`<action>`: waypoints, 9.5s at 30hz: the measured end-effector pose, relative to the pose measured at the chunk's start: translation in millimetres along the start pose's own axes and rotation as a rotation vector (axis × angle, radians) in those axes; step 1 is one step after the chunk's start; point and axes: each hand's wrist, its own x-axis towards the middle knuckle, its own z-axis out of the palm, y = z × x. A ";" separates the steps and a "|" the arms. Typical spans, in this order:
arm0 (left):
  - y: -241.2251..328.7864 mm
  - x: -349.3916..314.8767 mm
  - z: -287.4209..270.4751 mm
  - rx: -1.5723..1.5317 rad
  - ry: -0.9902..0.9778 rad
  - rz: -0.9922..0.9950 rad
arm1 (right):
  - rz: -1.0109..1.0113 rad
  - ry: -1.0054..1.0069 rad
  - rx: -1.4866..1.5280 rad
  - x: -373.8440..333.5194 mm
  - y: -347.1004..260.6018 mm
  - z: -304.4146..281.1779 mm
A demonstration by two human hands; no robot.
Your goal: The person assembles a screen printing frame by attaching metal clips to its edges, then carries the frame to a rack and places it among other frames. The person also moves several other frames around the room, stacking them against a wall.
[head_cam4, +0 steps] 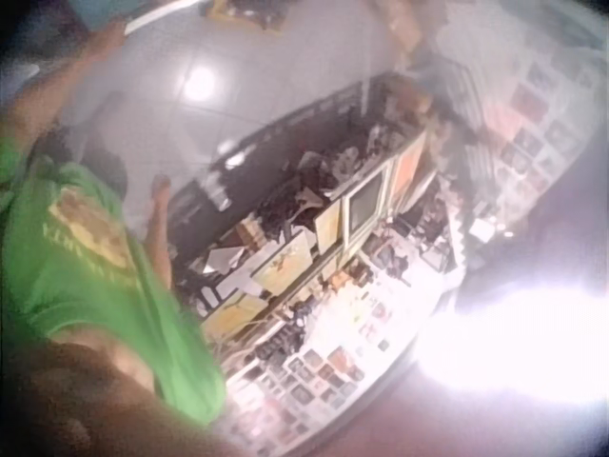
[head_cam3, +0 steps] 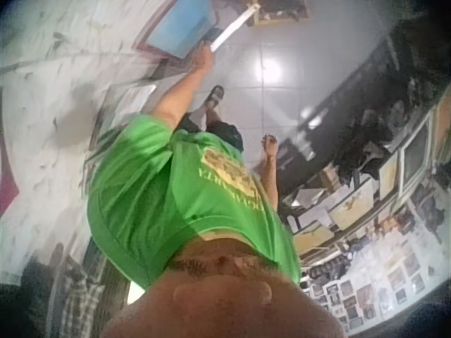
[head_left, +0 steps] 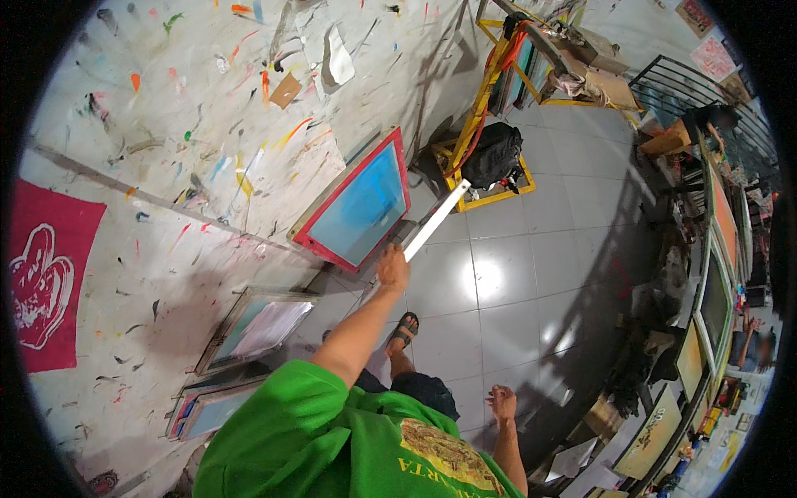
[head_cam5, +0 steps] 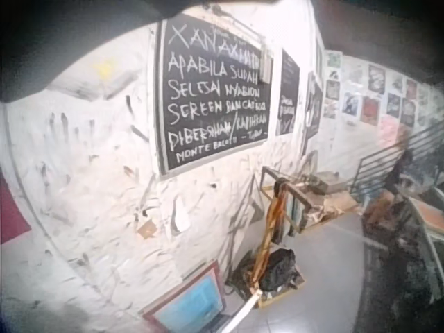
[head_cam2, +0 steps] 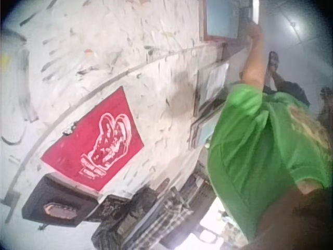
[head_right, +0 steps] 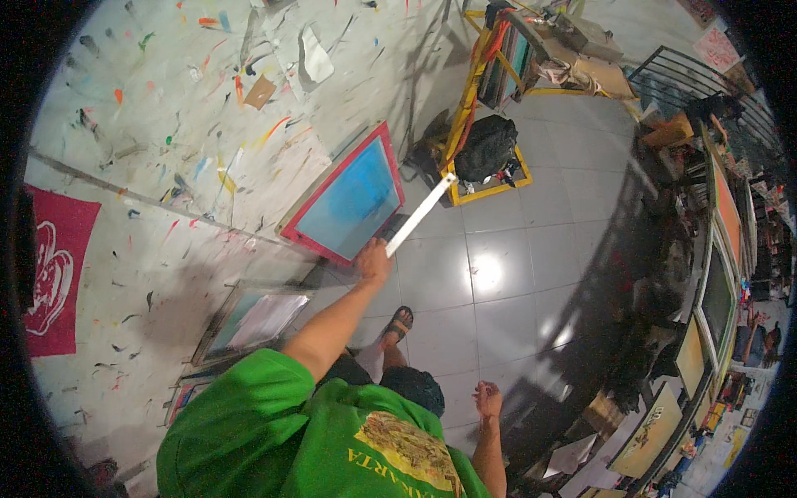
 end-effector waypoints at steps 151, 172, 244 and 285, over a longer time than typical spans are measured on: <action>-95.9 -747.6 -151.9 -0.254 0.116 -1.075 | -2.499 -1.659 -0.965 -399.5 -43.1 301.9; -296.3 -798.5 -109.3 0.122 -0.200 -1.345 | -0.041 -0.200 -1.234 155.9 27.2 -14.1; -358.7 -284.1 -14.6 -0.745 -0.348 -0.930 | -0.312 -0.283 -0.056 -18.0 124.9 68.8; 712.5 340.3 385.9 -0.107 -0.643 0.436 | 0.416 0.342 0.510 501.2 -91.9 -491.4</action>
